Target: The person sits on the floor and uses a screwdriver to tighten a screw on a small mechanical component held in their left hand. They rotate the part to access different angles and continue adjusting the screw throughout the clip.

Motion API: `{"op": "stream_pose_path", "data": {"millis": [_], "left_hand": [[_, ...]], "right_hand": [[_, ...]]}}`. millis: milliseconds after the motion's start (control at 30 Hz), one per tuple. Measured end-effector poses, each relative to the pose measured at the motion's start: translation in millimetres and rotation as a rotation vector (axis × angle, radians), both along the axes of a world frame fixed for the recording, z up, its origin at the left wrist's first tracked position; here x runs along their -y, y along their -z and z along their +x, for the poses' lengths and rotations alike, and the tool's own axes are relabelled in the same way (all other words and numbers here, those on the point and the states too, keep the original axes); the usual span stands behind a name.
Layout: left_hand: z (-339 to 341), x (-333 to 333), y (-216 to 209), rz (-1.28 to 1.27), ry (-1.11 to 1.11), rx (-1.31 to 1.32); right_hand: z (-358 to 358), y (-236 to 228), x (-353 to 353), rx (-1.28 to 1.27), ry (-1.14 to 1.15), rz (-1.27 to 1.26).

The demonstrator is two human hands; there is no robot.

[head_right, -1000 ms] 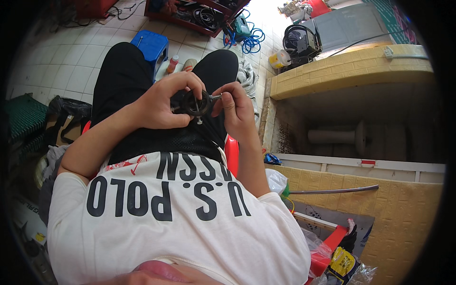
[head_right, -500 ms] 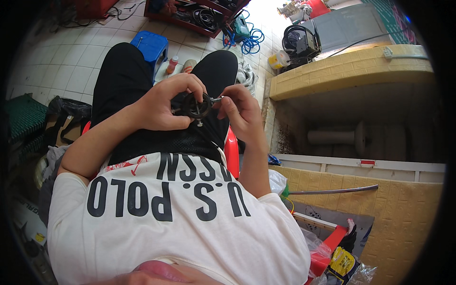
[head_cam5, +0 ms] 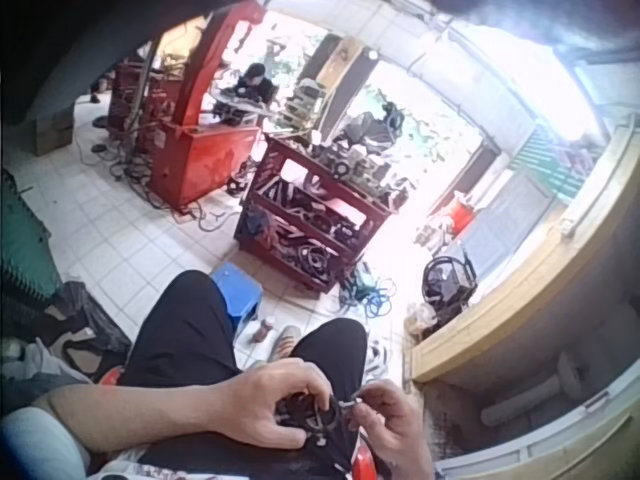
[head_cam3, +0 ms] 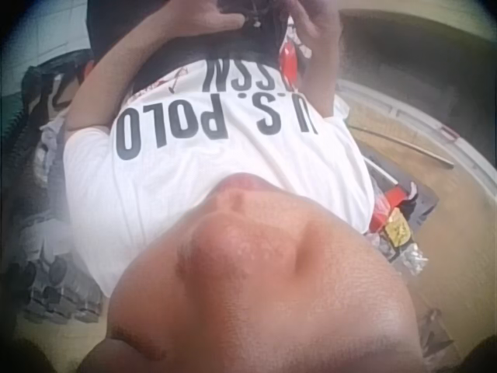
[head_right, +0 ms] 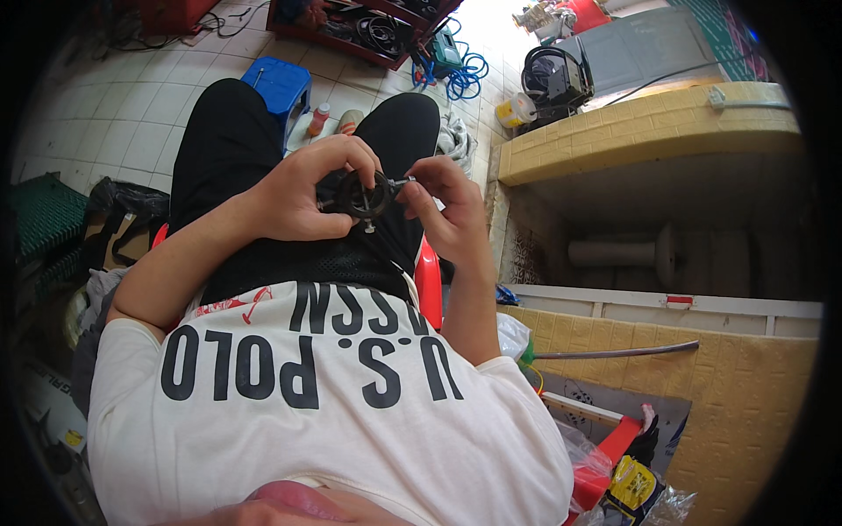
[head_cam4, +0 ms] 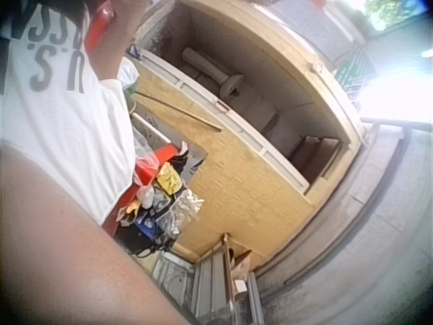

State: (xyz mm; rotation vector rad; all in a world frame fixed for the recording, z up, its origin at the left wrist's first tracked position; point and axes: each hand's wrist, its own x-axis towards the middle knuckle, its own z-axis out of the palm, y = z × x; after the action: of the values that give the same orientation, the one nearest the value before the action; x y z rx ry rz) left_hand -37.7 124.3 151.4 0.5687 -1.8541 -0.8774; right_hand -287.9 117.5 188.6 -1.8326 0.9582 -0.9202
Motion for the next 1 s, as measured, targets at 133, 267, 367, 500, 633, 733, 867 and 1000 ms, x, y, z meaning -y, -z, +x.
{"op": "stream_pose_path", "data": {"millis": [133, 267, 367, 500, 633, 733, 867, 1000], "left_hand": [[0.7, -0.7, -1.2, 0.0, 0.004, -0.011], [0.7, -0.7, -1.4, -0.013, 0.005, -0.016], [1.5, -0.6, -2.1, -0.012, 0.001, -0.006], [1.7, -0.6, -2.2, -0.006, 0.005, -0.012], [2.3, -0.7, -2.5, -0.004, -0.002, 0.0], [2.3, 0.6, -1.9, -0.008, -0.002, -0.002], [1.6, 1.1, -0.1, 0.008, -0.003, -0.02], [1.7, 1.4, 1.8, 0.041, -0.007, -0.025]], "right_hand": [[-3.8, 4.5, 4.7, -0.044, -0.02, -0.004], [-5.3, 4.2, 6.3, -0.071, -0.022, -0.02], [-4.1, 3.4, 6.1, -0.061, -0.013, -0.022], [-2.2, 2.8, 5.1, -0.039, -0.023, -0.019], [-1.0, 2.4, 5.4, -0.033, -0.029, -0.004], [-1.0, 4.4, 6.7, -0.012, -0.034, 0.024], [-0.4, 10.8, 8.7, 0.018, -0.038, 0.099], [8.3, 15.1, 5.8, 0.02, -0.047, 0.13]]}}
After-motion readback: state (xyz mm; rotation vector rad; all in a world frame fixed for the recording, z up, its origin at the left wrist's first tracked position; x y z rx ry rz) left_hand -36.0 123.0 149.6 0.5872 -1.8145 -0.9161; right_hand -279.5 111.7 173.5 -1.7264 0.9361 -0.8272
